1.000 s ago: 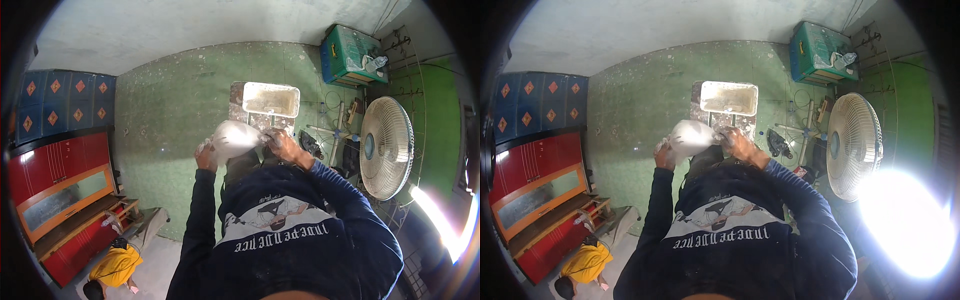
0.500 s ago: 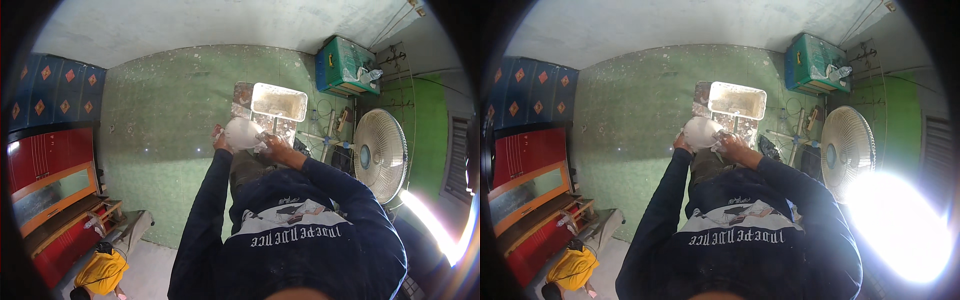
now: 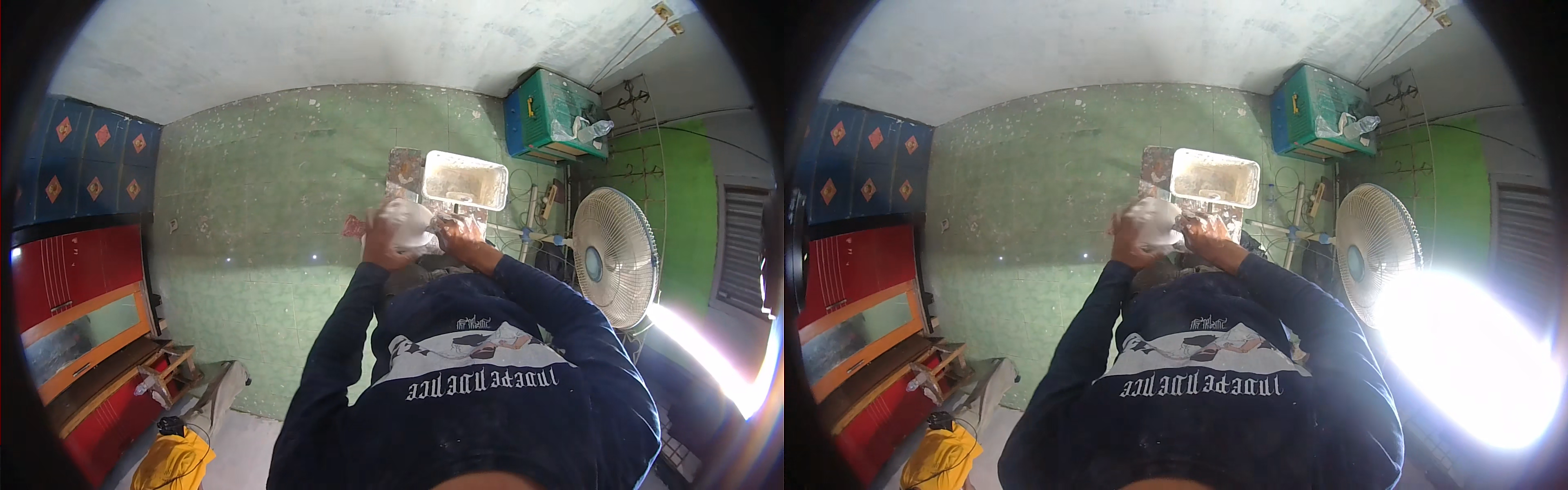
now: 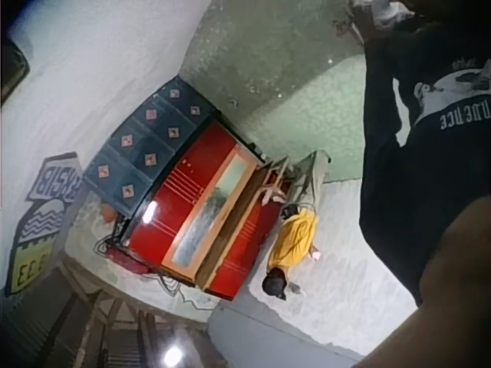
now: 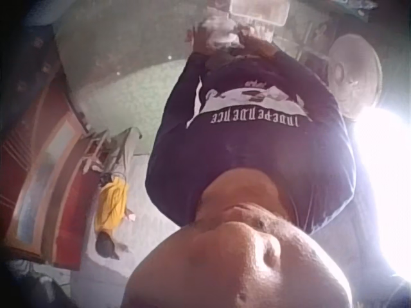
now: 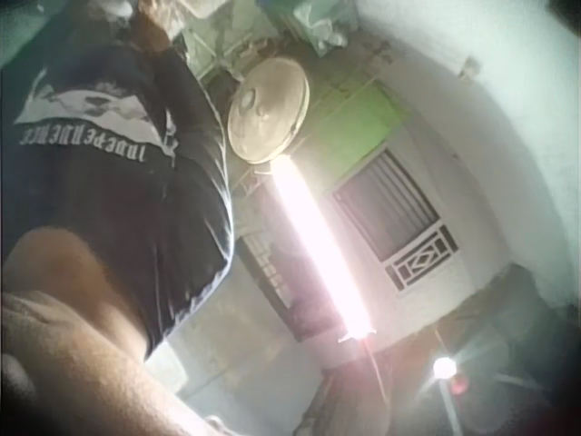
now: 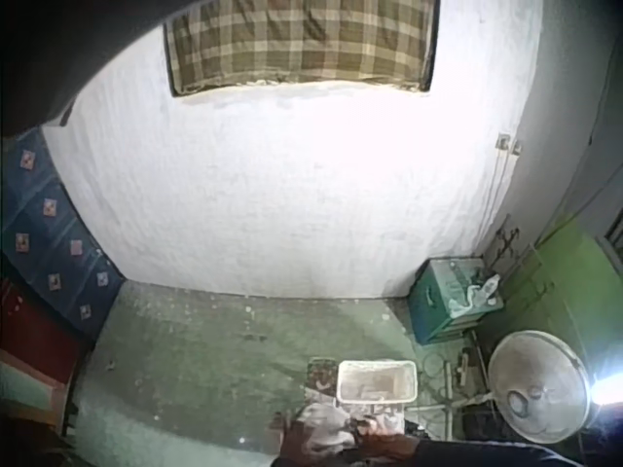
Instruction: The person pours white powder from a plastic bag into a rectangular container, adds water from a bottle, and stirs the mixture with a metal scraper.
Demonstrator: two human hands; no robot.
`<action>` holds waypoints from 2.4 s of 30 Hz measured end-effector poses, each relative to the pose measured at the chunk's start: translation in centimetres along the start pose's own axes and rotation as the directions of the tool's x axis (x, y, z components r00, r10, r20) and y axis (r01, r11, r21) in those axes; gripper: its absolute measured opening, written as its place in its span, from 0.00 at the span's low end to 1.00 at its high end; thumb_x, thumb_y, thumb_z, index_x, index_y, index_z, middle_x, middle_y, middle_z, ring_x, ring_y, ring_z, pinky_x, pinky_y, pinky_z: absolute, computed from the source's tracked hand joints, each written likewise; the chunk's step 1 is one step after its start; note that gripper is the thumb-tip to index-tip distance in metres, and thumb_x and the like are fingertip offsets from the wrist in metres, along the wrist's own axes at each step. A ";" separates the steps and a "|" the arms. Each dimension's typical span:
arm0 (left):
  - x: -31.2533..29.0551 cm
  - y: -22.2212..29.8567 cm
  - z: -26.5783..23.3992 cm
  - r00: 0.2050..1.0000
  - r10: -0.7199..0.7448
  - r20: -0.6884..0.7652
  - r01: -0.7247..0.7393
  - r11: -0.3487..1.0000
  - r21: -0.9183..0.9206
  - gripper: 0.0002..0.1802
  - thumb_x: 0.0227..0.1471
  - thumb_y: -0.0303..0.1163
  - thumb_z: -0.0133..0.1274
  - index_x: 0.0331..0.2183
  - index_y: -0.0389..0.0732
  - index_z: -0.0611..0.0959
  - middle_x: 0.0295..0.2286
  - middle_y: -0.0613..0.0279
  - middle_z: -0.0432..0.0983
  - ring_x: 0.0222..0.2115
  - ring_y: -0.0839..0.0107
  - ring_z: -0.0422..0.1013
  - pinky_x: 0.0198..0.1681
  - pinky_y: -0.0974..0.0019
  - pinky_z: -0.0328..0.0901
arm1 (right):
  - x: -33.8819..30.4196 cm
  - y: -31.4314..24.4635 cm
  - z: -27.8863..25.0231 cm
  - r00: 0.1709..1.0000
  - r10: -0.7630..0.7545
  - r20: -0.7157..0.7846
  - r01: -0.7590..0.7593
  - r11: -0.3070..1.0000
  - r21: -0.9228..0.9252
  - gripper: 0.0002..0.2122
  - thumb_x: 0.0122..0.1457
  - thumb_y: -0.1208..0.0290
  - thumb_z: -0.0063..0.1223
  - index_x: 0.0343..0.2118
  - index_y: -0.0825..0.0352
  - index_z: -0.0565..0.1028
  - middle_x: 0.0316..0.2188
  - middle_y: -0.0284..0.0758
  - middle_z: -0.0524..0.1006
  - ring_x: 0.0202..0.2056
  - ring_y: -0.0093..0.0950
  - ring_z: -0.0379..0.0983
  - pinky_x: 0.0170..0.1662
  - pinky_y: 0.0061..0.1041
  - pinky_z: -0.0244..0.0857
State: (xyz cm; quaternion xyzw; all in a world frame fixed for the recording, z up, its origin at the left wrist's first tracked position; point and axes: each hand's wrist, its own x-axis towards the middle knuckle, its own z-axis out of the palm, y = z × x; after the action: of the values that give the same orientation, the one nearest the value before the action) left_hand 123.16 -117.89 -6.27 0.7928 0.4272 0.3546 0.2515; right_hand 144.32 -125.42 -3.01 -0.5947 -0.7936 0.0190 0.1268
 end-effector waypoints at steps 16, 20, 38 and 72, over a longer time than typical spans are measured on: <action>3.4 -0.1 3.5 0.922 0.157 0.354 -0.173 0.985 0.014 0.31 0.23 0.51 0.64 0.34 0.48 0.80 0.39 0.70 0.74 0.49 0.71 0.64 0.56 0.48 0.49 | 3.3 -0.3 -3.7 0.918 -0.156 0.363 0.222 0.964 -0.145 0.21 0.53 0.67 0.47 0.48 0.73 0.68 0.50 0.49 0.67 0.50 0.45 0.65 0.42 0.41 0.67; 3.3 0.0 3.7 0.920 0.155 0.360 -0.176 0.984 0.026 0.32 0.22 0.52 0.64 0.34 0.48 0.80 0.38 0.69 0.75 0.49 0.70 0.65 0.56 0.48 0.49 | 4.7 0.2 -4.0 0.864 -0.284 0.415 0.386 0.904 -0.183 0.15 0.49 0.67 0.50 0.39 0.71 0.73 0.44 0.45 0.71 0.44 0.39 0.69 0.40 0.38 0.66; 2.3 -0.1 3.4 0.863 0.322 0.390 -0.351 0.936 0.003 0.27 0.30 0.54 0.60 0.34 0.50 0.81 0.37 0.72 0.75 0.48 0.73 0.66 0.57 0.43 0.48 | 2.9 2.6 -1.1 0.803 -0.330 0.496 0.172 0.926 0.337 0.10 0.53 0.64 0.46 0.27 0.65 0.75 0.23 0.41 0.75 0.28 0.39 0.73 0.31 0.38 0.65; 2.6 0.3 4.4 0.841 0.185 0.508 -0.170 0.983 -0.077 0.29 0.38 0.59 0.54 0.38 0.49 0.81 0.45 0.70 0.72 0.53 0.73 0.61 0.56 0.35 0.38 | 4.5 3.1 -7.8 0.750 0.040 0.660 -0.197 0.967 0.165 0.19 0.58 0.53 0.44 0.45 0.60 0.72 0.44 0.40 0.74 0.46 0.41 0.69 0.50 0.41 0.61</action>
State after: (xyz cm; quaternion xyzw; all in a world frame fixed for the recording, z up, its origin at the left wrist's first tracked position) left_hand 127.75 -116.25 -7.86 0.8909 0.2645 0.1584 0.3335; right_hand 147.84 -121.20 4.72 -0.5821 -0.7410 0.3218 -0.0924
